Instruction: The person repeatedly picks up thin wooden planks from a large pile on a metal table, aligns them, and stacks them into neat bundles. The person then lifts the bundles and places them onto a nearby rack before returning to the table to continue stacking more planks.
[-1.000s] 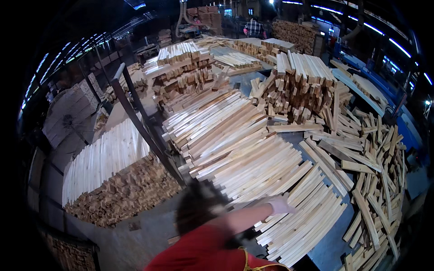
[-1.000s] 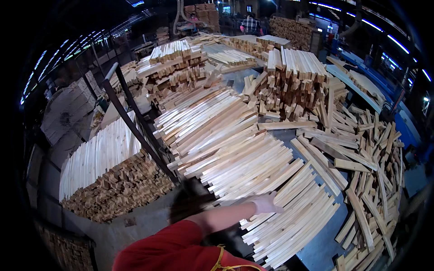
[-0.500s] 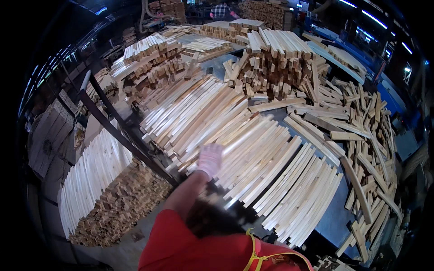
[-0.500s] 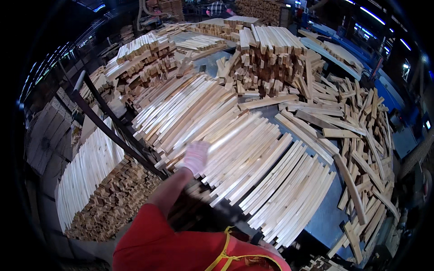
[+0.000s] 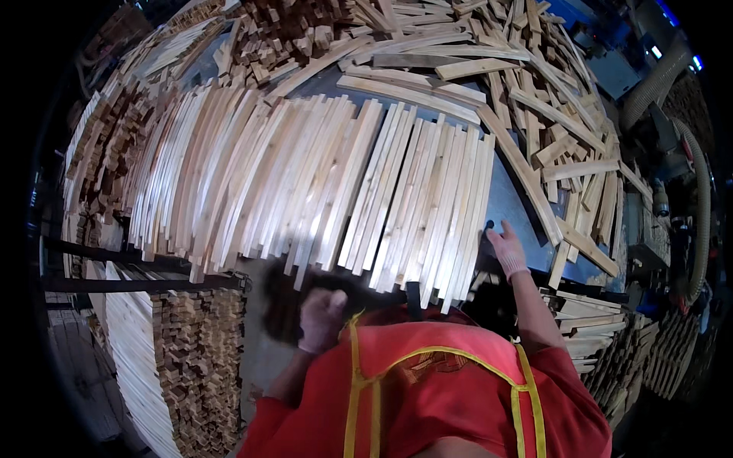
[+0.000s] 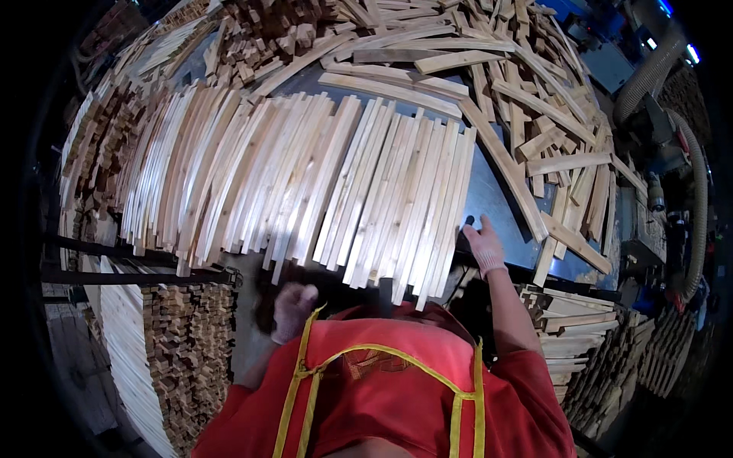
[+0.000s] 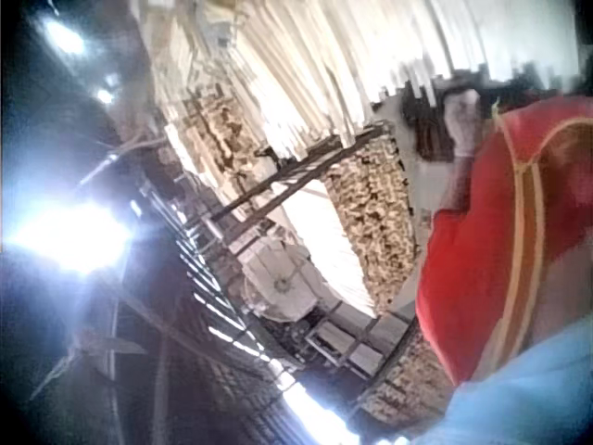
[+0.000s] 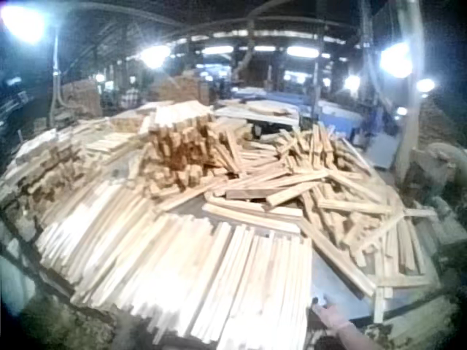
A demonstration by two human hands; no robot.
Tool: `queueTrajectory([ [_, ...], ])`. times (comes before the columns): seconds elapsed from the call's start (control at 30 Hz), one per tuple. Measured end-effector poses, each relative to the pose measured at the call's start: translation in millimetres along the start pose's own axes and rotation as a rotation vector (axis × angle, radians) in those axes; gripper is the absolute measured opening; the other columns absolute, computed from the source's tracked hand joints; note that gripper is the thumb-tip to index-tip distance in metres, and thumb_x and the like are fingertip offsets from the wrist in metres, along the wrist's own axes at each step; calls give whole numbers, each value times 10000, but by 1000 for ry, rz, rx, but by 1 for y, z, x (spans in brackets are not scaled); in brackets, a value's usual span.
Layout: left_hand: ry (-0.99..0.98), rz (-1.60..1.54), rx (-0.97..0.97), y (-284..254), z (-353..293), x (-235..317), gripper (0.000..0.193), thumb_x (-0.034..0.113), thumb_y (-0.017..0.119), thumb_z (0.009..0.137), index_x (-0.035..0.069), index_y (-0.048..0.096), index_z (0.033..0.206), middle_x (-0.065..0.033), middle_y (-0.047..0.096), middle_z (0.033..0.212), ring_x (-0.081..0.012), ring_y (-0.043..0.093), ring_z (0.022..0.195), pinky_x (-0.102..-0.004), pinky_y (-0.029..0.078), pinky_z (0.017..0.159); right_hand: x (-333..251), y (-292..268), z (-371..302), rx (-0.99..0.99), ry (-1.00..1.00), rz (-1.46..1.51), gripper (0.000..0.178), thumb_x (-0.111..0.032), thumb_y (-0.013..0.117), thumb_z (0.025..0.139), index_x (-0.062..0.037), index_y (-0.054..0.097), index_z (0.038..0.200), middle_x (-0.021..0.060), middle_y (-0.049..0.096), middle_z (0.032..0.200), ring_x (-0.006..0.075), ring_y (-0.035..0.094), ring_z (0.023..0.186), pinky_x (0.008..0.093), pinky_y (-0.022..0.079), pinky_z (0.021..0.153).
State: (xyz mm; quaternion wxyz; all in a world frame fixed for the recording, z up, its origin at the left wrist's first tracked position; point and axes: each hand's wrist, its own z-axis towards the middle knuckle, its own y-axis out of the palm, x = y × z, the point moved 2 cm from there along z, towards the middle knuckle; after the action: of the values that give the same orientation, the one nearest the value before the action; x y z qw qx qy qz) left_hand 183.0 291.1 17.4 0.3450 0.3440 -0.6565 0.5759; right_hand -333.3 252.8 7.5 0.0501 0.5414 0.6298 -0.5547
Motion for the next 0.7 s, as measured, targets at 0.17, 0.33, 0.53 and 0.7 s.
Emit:
queueTrajectory([
  [0.17, -623, -650, -210, 101, -7, 2, 467, 395, 739, 996, 43, 674, 1296, -165, 743, 1008, -289, 745, 1002, -429, 586, 893, -43, 13, 35, -375, -157, 41, 971, -496, 782, 900, 39, 387, 1608, 279, 702, 1308, 354, 686, 1242, 401, 517, 1054],
  [0.33, -290, -424, -410, 181, -7, -14, 319, 314, 647, 1032, 94, 666, 1261, -169, 750, 1132, -388, 729, 1086, -482, 582, 935, -19, 4, 113, -114, -314, 83, 863, -428, 810, 891, 62, 485, 1523, 259, 707, 1259, 355, 682, 1193, 392, 521, 1040],
  [0.53, 472, 553, -735, 162, 68, 152, 319, 397, 708, 1004, 91, 717, 1091, -173, 724, 975, -368, 709, 914, -443, 596, 830, -47, -33, 161, -174, -293, -111, 595, -404, 774, 926, 38, 658, 1308, 254, 729, 1214, 396, 690, 1146, 429, 533, 987],
  [0.7, -318, 225, -242, 209, 204, 157, 715, 557, 669, 954, -10, 589, 1383, -272, 674, 1264, -427, 676, 1155, -508, 530, 1002, -57, -35, 186, -221, -161, -352, 731, -564, 726, 915, 33, 671, 1331, 259, 729, 1276, 412, 684, 1222, 442, 535, 1031],
])
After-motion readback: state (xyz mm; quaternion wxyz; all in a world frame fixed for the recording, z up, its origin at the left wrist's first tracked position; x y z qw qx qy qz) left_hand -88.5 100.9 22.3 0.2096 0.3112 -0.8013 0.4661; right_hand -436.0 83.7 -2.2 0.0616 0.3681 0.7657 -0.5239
